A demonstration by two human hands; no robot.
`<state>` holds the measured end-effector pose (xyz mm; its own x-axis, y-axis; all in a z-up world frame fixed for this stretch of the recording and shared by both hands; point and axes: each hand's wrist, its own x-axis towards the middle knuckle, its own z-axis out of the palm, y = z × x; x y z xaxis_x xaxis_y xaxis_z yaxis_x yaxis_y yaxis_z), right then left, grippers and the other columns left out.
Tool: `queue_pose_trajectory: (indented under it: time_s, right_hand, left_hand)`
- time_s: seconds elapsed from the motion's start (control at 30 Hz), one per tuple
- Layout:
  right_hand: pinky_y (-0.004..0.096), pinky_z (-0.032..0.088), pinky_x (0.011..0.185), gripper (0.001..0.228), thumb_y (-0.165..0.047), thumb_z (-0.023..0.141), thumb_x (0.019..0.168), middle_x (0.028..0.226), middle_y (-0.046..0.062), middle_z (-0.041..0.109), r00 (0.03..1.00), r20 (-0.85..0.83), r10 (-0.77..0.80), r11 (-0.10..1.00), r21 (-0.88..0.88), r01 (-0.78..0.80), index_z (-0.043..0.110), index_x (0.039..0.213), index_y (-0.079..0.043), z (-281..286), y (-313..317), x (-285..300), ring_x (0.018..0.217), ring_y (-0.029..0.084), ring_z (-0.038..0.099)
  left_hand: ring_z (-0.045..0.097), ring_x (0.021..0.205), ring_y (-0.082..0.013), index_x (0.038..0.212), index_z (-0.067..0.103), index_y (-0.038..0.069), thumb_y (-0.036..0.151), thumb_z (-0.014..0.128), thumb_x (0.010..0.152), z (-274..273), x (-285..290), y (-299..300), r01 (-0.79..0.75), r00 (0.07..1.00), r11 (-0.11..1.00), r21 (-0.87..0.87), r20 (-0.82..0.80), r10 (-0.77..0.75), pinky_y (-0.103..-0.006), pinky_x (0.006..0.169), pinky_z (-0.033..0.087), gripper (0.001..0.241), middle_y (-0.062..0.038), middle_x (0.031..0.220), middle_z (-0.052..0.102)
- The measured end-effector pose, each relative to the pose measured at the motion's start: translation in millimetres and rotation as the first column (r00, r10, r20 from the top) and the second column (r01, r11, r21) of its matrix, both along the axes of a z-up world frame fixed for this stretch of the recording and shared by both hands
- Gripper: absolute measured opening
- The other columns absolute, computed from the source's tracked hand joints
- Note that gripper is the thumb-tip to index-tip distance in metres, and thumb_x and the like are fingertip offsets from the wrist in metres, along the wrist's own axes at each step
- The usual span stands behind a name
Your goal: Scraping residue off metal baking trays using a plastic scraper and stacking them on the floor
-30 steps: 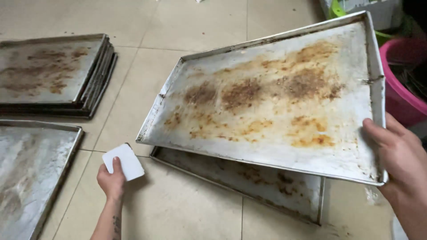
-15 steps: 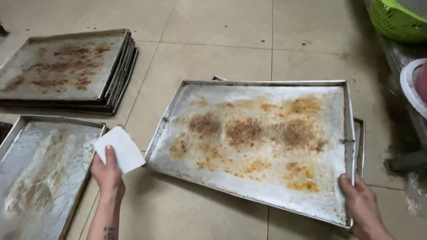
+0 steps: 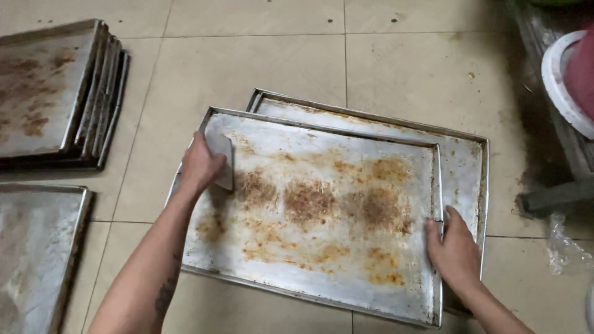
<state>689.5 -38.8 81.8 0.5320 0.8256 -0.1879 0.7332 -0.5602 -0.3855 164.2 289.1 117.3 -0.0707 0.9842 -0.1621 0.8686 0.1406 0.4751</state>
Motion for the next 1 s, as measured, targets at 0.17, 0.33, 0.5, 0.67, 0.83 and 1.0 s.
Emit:
queue_pose_trajectory:
  time_s: [0.17,0.33,0.5,0.67,0.83,1.0]
  right_hand:
    - [0.059,0.057,0.104,0.062,-0.025,0.051,0.119,0.136,0.028,0.074,0.989,0.145,-0.002,1.0,0.026,-0.002,0.049,0.173,0.003,-44,16,-2,0.12,0.048,0.072]
    - [0.055,0.058,0.102,0.059,-0.02,0.051,0.119,0.134,0.022,0.076,0.979,0.202,0.009,0.999,0.049,-0.019,0.052,0.173,0.001,-61,13,6,0.117,0.043,0.074]
    - [0.058,0.058,0.103,0.059,-0.019,0.051,0.118,0.142,0.023,0.075,0.987,0.163,-0.01,0.995,0.096,-0.006,0.054,0.173,0.001,-57,15,8,0.122,0.045,0.073]
    - [0.058,0.058,0.102,0.058,-0.018,0.053,0.117,0.136,0.025,0.077,0.992,0.129,-0.013,0.992,0.128,-0.004,0.055,0.171,0.003,-65,8,8,0.12,0.046,0.074]
    - [0.057,0.058,0.104,0.059,-0.019,0.053,0.116,0.142,0.022,0.076,0.992,0.122,-0.021,0.992,0.126,0.006,0.054,0.172,0.001,-69,10,10,0.123,0.045,0.073]
    - [0.058,0.058,0.104,0.06,-0.022,0.052,0.117,0.148,0.021,0.074,0.994,0.111,-0.023,0.995,0.096,0.012,0.052,0.173,-0.001,-65,10,9,0.125,0.045,0.072]
  left_hand:
    - [0.075,0.114,-0.0582,0.151,0.046,0.0,0.02,0.08,0.091,-65,29,74,0.037,0.999,0.997,0.064,0.0,-0.037,-0.0642,0.097,0.06,0.072,-0.035,0.126,0.076]
    - [0.076,0.108,-0.0576,0.148,0.044,0.005,0.014,0.065,0.099,-47,203,31,0.001,0.998,1.0,-0.004,0.071,-0.001,-0.0665,0.092,0.06,0.054,-0.032,0.117,0.078]
    - [0.081,0.104,-0.0527,0.145,0.048,0.013,0.007,0.07,0.098,-31,281,-7,0.284,0.957,0.951,-0.124,0.093,-0.273,-0.0669,0.089,0.065,0.052,-0.026,0.116,0.081]
    - [0.077,0.086,-0.0413,0.156,0.044,0.009,0.005,0.069,0.101,-58,148,32,0.166,0.984,0.979,-0.116,-0.041,-0.172,-0.0546,0.073,0.069,0.061,-0.019,0.104,0.075]
    - [0.074,0.109,-0.0586,0.147,0.05,0.003,0.03,0.079,0.095,-66,79,48,-0.158,0.987,0.984,0.087,-0.029,0.161,-0.0654,0.095,0.06,0.065,-0.035,0.125,0.075]
    - [0.082,0.104,-0.0443,0.157,0.044,0.011,0.005,0.069,0.1,-37,299,-11,0.098,0.99,0.971,-0.216,0.123,-0.072,-0.0595,0.089,0.068,0.063,-0.022,0.114,0.081]
